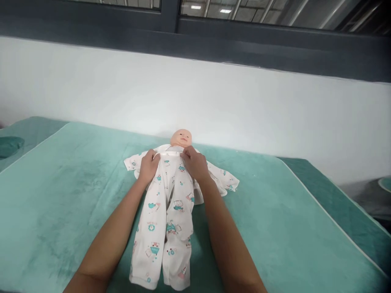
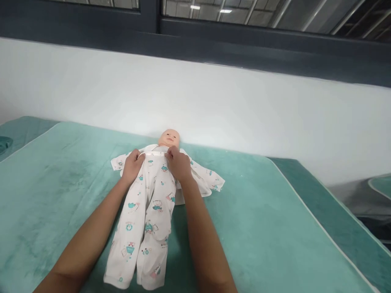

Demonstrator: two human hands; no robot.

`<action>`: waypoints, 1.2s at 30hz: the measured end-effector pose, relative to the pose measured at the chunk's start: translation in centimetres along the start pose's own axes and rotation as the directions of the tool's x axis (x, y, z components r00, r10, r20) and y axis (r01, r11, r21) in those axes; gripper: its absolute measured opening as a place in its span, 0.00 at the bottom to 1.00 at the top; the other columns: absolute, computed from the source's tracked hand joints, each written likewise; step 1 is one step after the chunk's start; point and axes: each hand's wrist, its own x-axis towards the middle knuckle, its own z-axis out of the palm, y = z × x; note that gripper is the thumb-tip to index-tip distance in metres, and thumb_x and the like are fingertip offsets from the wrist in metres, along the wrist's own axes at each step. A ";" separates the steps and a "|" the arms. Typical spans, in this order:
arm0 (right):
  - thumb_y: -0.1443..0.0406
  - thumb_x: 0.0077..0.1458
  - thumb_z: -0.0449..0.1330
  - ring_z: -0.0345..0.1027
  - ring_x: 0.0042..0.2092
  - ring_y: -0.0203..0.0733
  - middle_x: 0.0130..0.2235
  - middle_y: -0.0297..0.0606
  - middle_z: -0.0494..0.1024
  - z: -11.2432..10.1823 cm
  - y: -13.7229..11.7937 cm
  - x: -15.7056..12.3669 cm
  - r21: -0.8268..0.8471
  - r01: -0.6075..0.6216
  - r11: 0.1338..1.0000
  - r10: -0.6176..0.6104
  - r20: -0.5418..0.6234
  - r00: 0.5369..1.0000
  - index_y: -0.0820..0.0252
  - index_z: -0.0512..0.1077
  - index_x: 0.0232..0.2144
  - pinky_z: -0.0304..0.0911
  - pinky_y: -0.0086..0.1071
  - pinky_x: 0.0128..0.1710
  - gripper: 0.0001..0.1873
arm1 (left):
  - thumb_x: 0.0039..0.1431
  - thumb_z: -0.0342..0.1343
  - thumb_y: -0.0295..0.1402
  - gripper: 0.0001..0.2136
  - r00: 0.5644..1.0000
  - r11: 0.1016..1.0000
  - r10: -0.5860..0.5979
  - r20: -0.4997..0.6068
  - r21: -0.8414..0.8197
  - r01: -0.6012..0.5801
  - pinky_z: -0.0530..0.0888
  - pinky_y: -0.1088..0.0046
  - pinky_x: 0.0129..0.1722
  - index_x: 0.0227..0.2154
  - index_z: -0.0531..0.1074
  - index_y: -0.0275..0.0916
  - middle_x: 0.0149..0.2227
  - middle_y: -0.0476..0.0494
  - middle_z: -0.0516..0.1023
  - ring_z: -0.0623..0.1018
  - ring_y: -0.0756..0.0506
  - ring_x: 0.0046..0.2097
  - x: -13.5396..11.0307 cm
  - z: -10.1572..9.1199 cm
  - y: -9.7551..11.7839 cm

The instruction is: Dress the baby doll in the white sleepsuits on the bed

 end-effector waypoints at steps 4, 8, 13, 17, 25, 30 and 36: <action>0.57 0.55 0.60 0.63 0.30 0.41 0.23 0.28 0.71 1.0 0.4 0.4 0.209 -0.171 0.963 0.172 0.014 0.985 0.52 0.68 0.31 0.56 0.33 0.34 0.07 | 0.58 0.59 0.36 0.16 0.995 0.990 -0.101 -0.025 -0.098 0.098 0.59 0.71 0.33 0.22 0.58 0.41 0.24 0.53 0.61 0.62 0.48 0.31 0.8 0.5 -2.1; 0.55 0.52 0.63 0.67 0.34 0.41 0.31 0.32 0.76 1.8 1.0 -1.2 0.462 -0.163 0.872 0.236 -0.104 0.966 0.54 0.72 0.35 0.63 0.35 0.39 0.11 | 0.57 0.60 0.34 0.07 0.996 0.990 -0.081 -0.024 -0.116 0.078 0.65 0.69 0.40 0.29 0.67 0.42 0.30 0.50 0.71 0.69 0.46 0.35 0.8 1.1 -3.1; 0.56 0.55 0.60 0.70 0.44 0.43 0.44 0.39 0.78 1.7 1.6 -3.8 0.502 -0.024 0.864 0.164 -0.236 0.958 0.55 0.72 0.36 0.65 0.37 0.47 0.11 | 0.60 0.56 0.33 0.06 0.997 0.996 0.076 -0.002 -0.048 -0.076 0.67 0.63 0.51 0.34 0.79 0.42 0.38 0.43 0.77 0.73 0.40 0.45 0.3 0.6 -2.7; 0.54 0.55 0.60 0.66 0.37 0.41 0.34 0.34 0.76 0.7 2.1 -5.8 0.405 -0.174 0.898 0.293 -0.255 0.921 0.55 0.72 0.33 0.62 0.35 0.40 0.11 | 0.56 0.58 0.31 0.08 0.996 0.995 0.077 0.042 -0.070 -0.074 0.68 0.64 0.50 0.37 0.81 0.44 0.37 0.43 0.78 0.74 0.40 0.44 -0.4 -0.3 -2.8; 0.52 0.56 0.58 0.64 0.37 0.44 0.30 0.35 0.74 -1.5 3.1 -8.0 0.215 -0.216 0.952 0.229 -0.036 0.973 0.56 0.71 0.23 0.58 0.36 0.39 0.17 | 0.51 0.58 0.31 0.08 0.959 0.990 -0.111 0.260 0.115 0.083 0.71 0.63 0.43 0.33 0.79 0.39 0.34 0.44 0.82 0.77 0.39 0.38 -2.4 -2.2 -2.9; 0.52 0.56 0.59 0.63 0.35 0.43 0.30 0.34 0.73 -2.4 3.1 -8.4 0.310 -0.222 0.924 0.207 0.080 0.975 0.55 0.71 0.27 0.59 0.35 0.36 0.14 | 0.52 0.56 0.36 0.16 0.834 0.999 -0.040 0.551 -0.007 0.052 0.72 0.54 0.54 0.42 0.80 0.38 0.44 0.42 0.84 0.78 0.33 0.49 -2.6 -3.2 -1.1; 0.49 0.53 0.61 0.61 0.30 0.41 0.27 0.31 0.72 -2.1 2.8 -8.3 0.465 -0.352 0.812 0.318 0.153 0.936 0.54 0.70 0.29 0.56 0.34 0.30 0.16 | 0.56 0.60 0.45 0.21 0.818 0.945 -0.059 0.572 -0.233 0.230 0.66 0.53 0.63 0.51 0.78 0.42 0.56 0.40 0.79 0.72 0.32 0.61 -3.3 -2.7 -0.7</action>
